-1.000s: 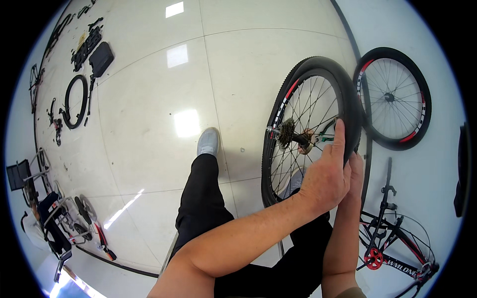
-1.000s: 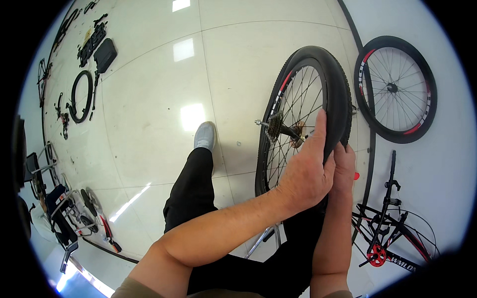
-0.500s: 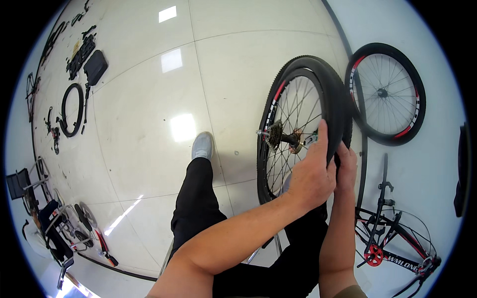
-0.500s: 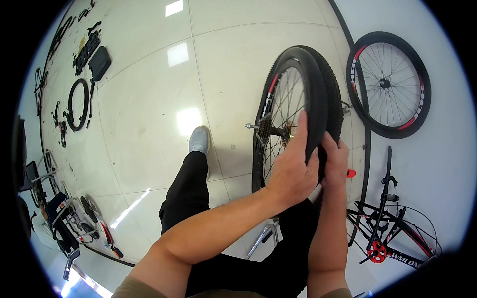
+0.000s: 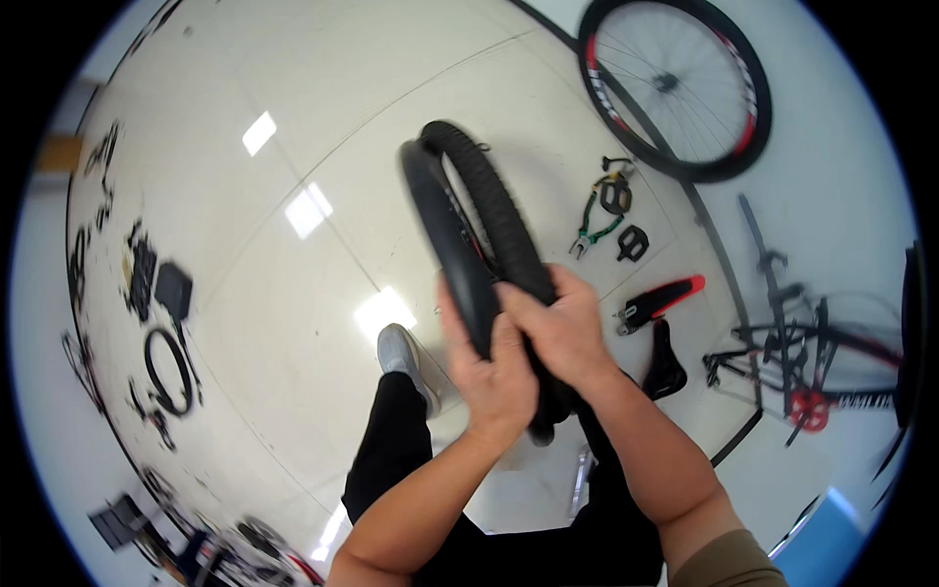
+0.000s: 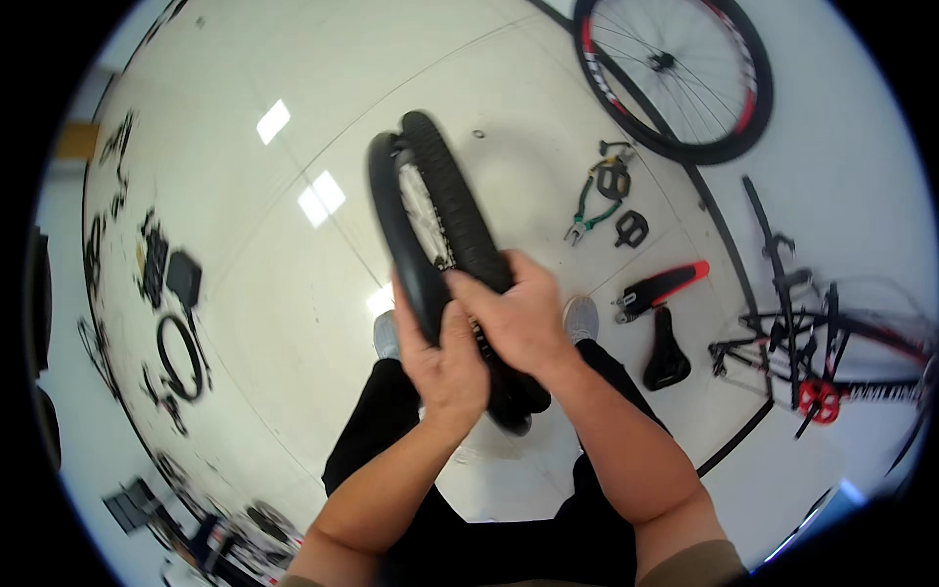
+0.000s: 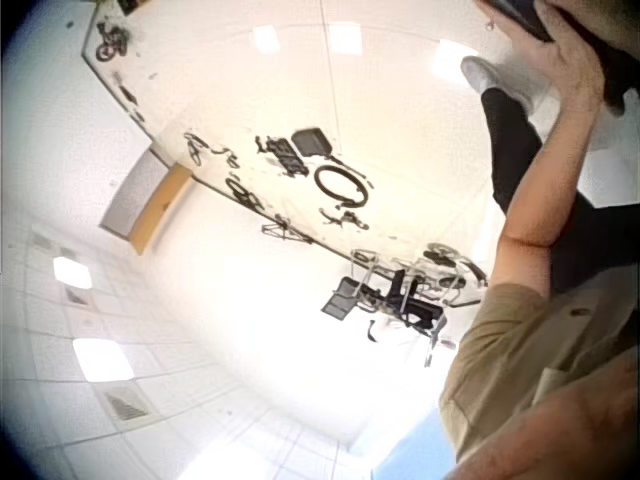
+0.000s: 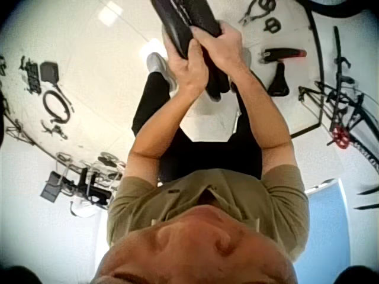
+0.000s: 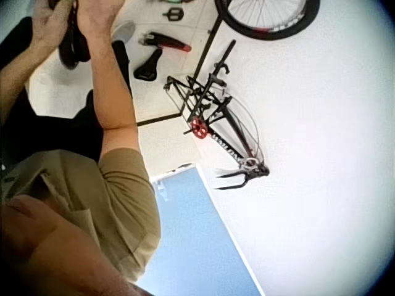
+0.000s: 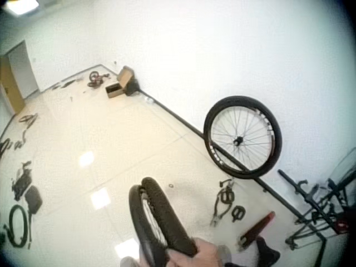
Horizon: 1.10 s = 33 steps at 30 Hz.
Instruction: The person is seated and installing a bicycle tire onto a wheel rim. They repeatedly attempt to seat the tire bead onto the rim, rotating the wheel and pressing the tire with both hands. The person removes the tire and tries again multiple times.
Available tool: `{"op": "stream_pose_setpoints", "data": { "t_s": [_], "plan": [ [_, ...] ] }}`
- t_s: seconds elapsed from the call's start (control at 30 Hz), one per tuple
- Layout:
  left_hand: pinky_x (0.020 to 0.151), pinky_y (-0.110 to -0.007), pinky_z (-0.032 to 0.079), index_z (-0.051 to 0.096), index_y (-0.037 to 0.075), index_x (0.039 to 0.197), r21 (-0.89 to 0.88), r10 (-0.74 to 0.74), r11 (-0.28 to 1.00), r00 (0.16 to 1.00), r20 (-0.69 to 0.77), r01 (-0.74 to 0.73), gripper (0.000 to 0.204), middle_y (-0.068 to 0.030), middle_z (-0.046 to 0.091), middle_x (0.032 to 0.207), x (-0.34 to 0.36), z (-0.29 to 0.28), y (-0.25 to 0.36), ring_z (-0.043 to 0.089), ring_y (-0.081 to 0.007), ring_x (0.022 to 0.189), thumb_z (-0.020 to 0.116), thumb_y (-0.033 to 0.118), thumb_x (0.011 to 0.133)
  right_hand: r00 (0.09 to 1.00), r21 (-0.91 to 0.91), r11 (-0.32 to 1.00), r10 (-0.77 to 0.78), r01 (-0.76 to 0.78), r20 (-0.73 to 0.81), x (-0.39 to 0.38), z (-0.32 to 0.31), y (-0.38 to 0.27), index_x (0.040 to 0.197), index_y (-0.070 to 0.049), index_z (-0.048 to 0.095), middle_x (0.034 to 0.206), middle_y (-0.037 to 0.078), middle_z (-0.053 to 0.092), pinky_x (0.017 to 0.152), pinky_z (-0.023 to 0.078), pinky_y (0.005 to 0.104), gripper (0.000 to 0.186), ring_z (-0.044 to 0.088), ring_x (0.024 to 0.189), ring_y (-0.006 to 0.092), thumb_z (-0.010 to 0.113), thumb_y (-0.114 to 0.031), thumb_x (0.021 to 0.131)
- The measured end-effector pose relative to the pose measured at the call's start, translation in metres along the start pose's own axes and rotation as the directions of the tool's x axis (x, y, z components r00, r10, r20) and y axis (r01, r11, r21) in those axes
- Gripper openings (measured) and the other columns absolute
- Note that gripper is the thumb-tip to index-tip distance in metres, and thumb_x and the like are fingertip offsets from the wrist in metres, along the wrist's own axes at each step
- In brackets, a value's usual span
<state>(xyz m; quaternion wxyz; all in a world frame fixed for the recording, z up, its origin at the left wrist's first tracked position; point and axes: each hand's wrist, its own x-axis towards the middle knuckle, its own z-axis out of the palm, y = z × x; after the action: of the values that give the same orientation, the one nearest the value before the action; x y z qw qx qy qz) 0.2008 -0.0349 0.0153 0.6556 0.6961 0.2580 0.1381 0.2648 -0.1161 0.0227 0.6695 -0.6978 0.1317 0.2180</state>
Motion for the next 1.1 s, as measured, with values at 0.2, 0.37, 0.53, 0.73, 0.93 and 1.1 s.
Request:
{"op": "stream_pose_setpoints", "data": {
  "t_s": [0.2, 0.37, 0.53, 0.73, 0.93, 1.1],
  "plan": [
    [0.091, -0.03, 0.053, 0.036, 0.003, 0.149, -0.27, -0.073, 0.961, 0.997, -0.008, 0.068, 0.047, -0.0108, 0.06, 0.119, 0.01, -0.038, -0.002, 0.061, -0.0166, 0.103, 0.05, 0.006, 0.104, 0.978, -0.023, 0.998, -0.057, 0.063, 0.203, -0.014, 0.021, 0.001, 0.108, 0.008, 0.066, 0.095, 0.013, 0.073, 0.078, 0.056, 0.0324, 0.043, 0.068, 0.084, 0.0169, 0.078, -0.029, 0.088],
    [0.084, -0.031, 0.056, 0.039, 0.004, 0.146, -0.23, -0.104, 0.967, 0.994, 0.017, 0.105, 0.041, -0.0099, 0.063, 0.109, 0.013, -0.056, -0.01, 0.064, -0.0163, 0.094, 0.043, 0.01, 0.106, 0.942, -0.139, 0.99, 0.05, -0.003, 0.331, -0.016, 0.027, 0.008, 0.105, 0.007, 0.068, 0.092, 0.019, 0.073, 0.08, 0.055, 0.0361, 0.048, 0.071, 0.085, 0.0245, 0.076, -0.039, 0.091],
    [0.085, -0.03, 0.055, 0.03, 0.002, 0.15, -0.277, -0.088, 0.955, 0.994, 0.062, 0.102, 0.047, -0.0097, 0.062, 0.109, 0.018, -0.061, -0.012, 0.063, -0.015, 0.095, 0.045, 0.012, 0.107, 0.915, -0.024, 0.994, -0.091, 0.109, 0.393, -0.008, 0.024, 0.011, 0.102, 0.007, 0.068, 0.086, 0.018, 0.072, 0.076, 0.054, 0.0366, 0.046, 0.069, 0.081, 0.0238, 0.073, -0.038, 0.093],
    [0.081, -0.03, 0.056, 0.039, 0.004, 0.144, -0.229, -0.088, 0.969, 0.995, 0.044, 0.095, 0.039, -0.0087, 0.062, 0.104, 0.017, -0.041, 0.004, 0.064, -0.0153, 0.093, 0.046, 0.009, 0.106, 0.908, 0.043, 0.999, -0.04, 0.025, 0.418, -0.003, 0.011, 0.005, 0.107, 0.008, 0.069, 0.086, 0.015, 0.073, 0.076, 0.054, 0.0335, 0.044, 0.068, 0.081, 0.0182, 0.072, -0.033, 0.093],
    [0.046, -0.024, 0.045, 0.036, 0.007, 0.149, -0.103, -0.169, 0.98, 0.985, 0.021, 0.17, 0.047, -0.002, 0.057, 0.076, 0.02, -0.035, 0.018, 0.052, -0.0086, 0.053, 0.053, 0.01, 0.105, 0.95, 0.021, 1.0, -0.02, 0.014, 0.311, 0.004, -0.005, -0.011, 0.103, 0.009, 0.071, 0.087, 0.013, 0.073, 0.076, 0.054, 0.0328, 0.046, 0.066, 0.08, 0.0172, 0.075, -0.034, 0.088],
    [0.061, -0.026, 0.051, 0.016, 0.006, 0.163, -0.071, -0.204, 0.975, 0.975, 0.092, 0.211, 0.068, -0.0057, 0.059, 0.096, 0.021, -0.029, 0.007, 0.058, -0.0108, 0.072, 0.051, 0.008, 0.105, 0.963, -0.055, 0.995, 0.091, -0.079, 0.254, 0.015, -0.019, -0.026, 0.101, 0.006, 0.072, 0.086, 0.01, 0.071, 0.072, 0.053, 0.0321, 0.043, 0.064, 0.079, 0.015, 0.077, -0.034, 0.086]
  ]
}}
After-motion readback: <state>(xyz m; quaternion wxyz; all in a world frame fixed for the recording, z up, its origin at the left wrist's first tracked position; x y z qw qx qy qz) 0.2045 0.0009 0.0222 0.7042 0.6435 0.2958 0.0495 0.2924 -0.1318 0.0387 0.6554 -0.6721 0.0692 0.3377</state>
